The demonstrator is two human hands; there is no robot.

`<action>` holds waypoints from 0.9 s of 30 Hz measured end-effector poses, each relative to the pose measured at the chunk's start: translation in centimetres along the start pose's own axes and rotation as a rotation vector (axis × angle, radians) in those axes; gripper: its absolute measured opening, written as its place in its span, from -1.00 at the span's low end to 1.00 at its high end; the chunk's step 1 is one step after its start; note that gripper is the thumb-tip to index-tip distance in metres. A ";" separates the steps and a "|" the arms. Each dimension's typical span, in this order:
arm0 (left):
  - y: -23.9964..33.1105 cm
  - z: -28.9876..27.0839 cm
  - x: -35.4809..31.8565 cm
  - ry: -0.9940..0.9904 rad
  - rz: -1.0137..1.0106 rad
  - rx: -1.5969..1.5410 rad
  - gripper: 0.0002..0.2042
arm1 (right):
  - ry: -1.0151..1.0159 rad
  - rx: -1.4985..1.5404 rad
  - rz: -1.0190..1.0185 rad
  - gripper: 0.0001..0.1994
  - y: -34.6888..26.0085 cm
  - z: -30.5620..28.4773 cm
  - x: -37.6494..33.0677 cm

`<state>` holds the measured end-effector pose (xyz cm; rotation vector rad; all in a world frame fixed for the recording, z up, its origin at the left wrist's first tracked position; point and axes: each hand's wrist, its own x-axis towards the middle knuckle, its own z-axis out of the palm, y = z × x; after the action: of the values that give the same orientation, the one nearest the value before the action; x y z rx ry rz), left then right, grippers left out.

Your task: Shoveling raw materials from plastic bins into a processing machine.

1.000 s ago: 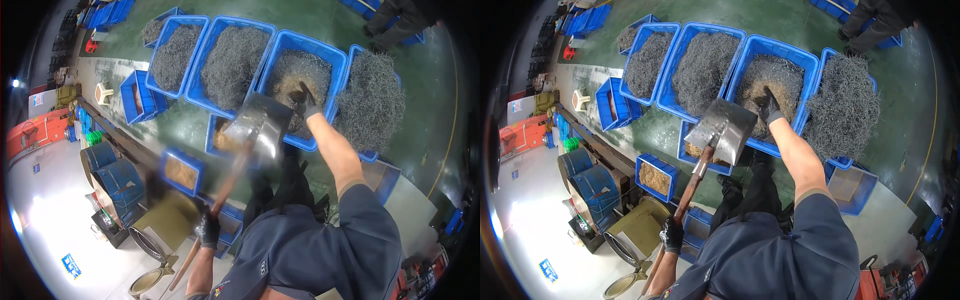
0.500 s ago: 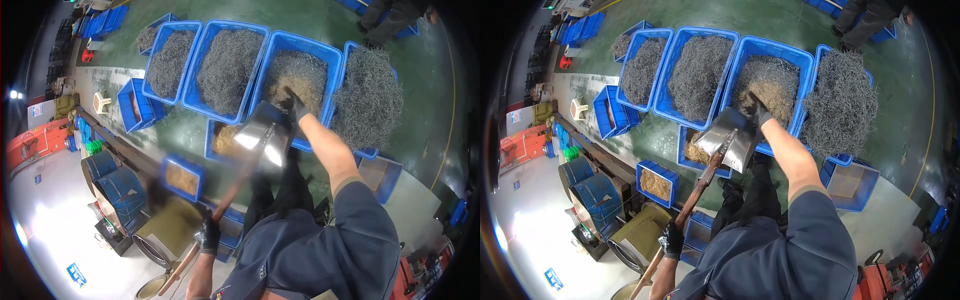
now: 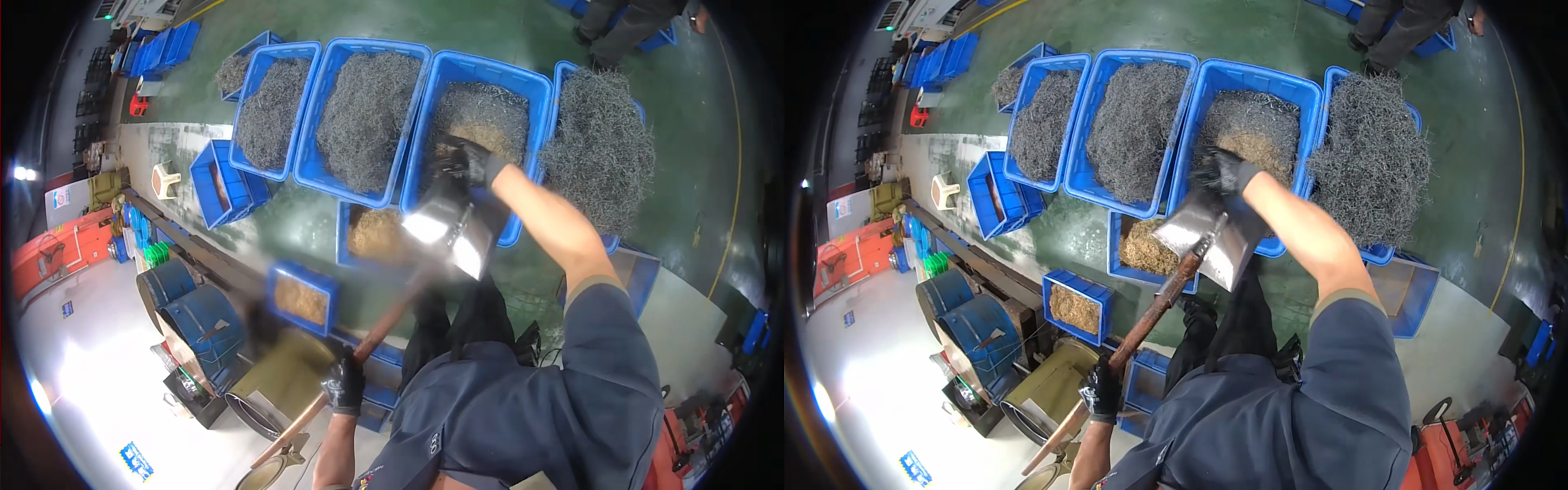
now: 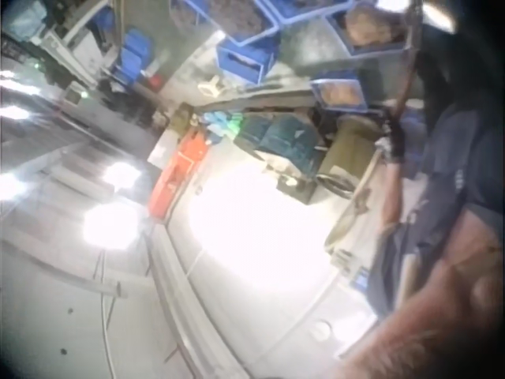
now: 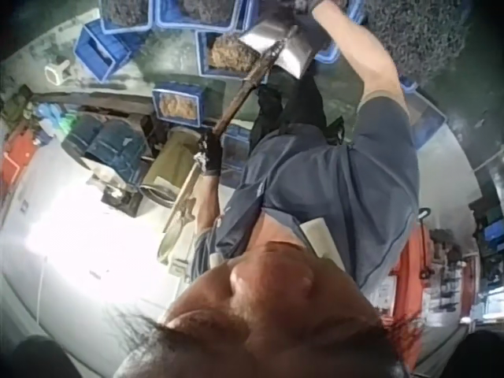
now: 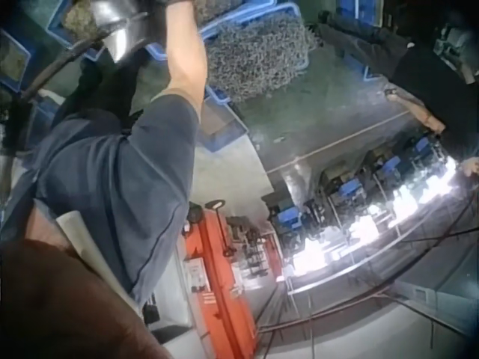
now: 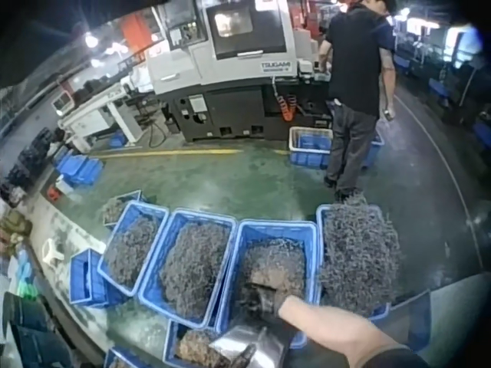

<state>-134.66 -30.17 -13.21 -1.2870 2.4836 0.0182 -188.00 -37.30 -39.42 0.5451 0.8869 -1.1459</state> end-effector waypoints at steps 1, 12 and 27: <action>0.2 -0.5 0.3 -0.001 0.001 0.002 -0.77 | 0.133 -0.030 -0.007 -0.57 0.0 -0.5 0.7; 0.8 0.7 3.4 -0.066 -0.090 -0.086 -0.72 | -0.420 -0.029 -0.900 -0.58 -3.9 2.7 -12.9; 1.5 -0.8 6.7 -0.052 -0.045 -0.151 -0.74 | -0.406 -1.869 -1.471 -0.73 5.1 4.6 -10.7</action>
<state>-139.66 -34.70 -14.67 -1.3832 2.4487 0.2299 -183.27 -33.21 -28.32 -2.0656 1.5225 -0.9515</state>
